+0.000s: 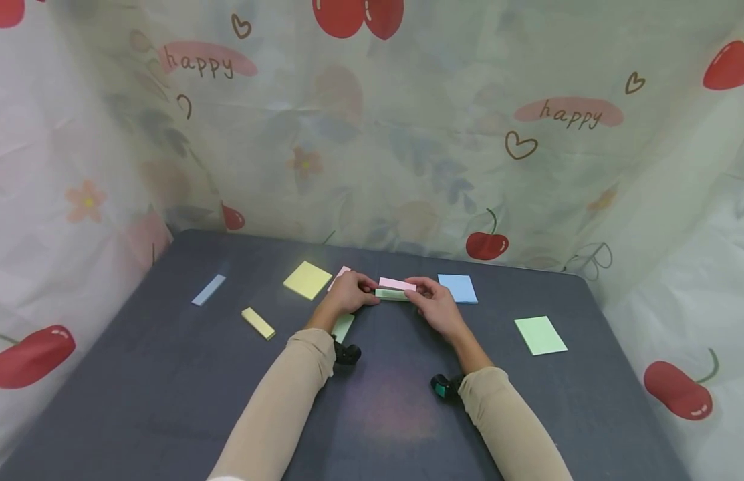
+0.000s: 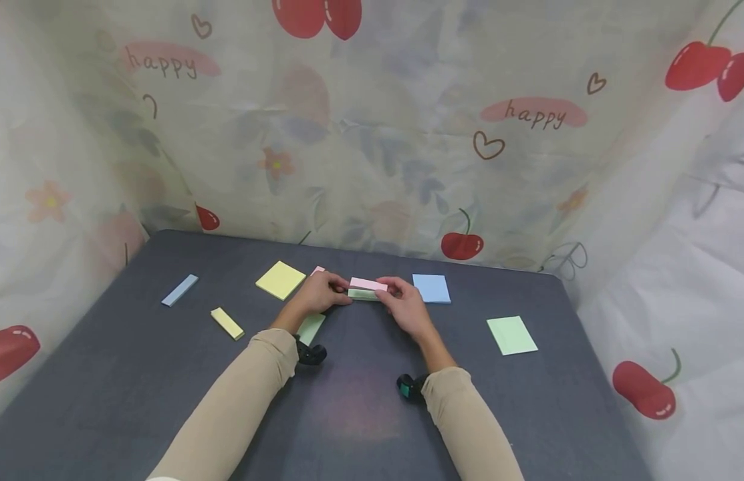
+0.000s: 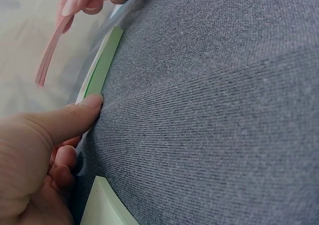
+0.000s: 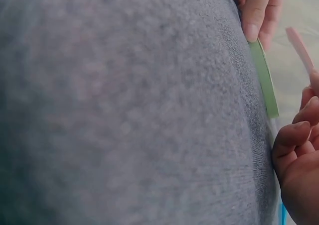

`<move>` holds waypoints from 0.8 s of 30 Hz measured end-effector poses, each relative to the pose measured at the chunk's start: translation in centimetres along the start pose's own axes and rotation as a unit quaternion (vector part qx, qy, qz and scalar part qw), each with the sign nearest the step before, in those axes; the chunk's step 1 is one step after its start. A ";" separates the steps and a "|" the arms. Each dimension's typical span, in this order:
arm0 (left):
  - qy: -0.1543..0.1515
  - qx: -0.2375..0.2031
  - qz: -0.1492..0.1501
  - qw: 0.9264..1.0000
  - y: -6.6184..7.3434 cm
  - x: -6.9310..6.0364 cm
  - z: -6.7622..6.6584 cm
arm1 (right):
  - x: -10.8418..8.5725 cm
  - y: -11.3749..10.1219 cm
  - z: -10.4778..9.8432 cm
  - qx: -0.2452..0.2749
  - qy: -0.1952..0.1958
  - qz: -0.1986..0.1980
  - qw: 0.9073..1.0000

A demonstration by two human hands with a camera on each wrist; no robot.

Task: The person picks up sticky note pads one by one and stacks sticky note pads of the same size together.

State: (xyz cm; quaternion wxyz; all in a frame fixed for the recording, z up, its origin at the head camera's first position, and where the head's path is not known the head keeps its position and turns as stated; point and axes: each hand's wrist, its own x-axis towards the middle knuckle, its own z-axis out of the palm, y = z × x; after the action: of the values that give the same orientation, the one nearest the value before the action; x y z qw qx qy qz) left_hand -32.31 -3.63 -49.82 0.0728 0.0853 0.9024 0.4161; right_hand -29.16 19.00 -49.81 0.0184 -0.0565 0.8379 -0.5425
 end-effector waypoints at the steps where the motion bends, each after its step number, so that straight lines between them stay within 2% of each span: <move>1: 0.000 -0.002 0.000 1.000 0.0 0.0 0.0 | 0.1 0.1 0.0 0.000 -0.001 0.002 1.000; 5: -0.001 -0.028 0.002 1.000 -0.1 -0.1 -0.1 | 0.5 0.5 0.1 -0.001 -0.009 0.007 1.000; 10: -0.002 -0.073 0.024 0.997 -0.2 -0.3 -0.5 | 0.6 0.5 0.2 -0.004 -0.016 0.014 1.000; 24: -0.017 -0.067 0.037 0.997 -0.3 -0.4 -0.6 | 0.5 0.1 0.4 -0.010 -0.024 0.004 1.000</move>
State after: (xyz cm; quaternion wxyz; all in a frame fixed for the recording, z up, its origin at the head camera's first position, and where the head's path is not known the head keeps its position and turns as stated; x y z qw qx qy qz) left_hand -32.04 -4.30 -49.63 0.0777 0.1206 0.8671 0.4770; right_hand -29.61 18.65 -49.99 0.0404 -0.0666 0.8429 -0.5324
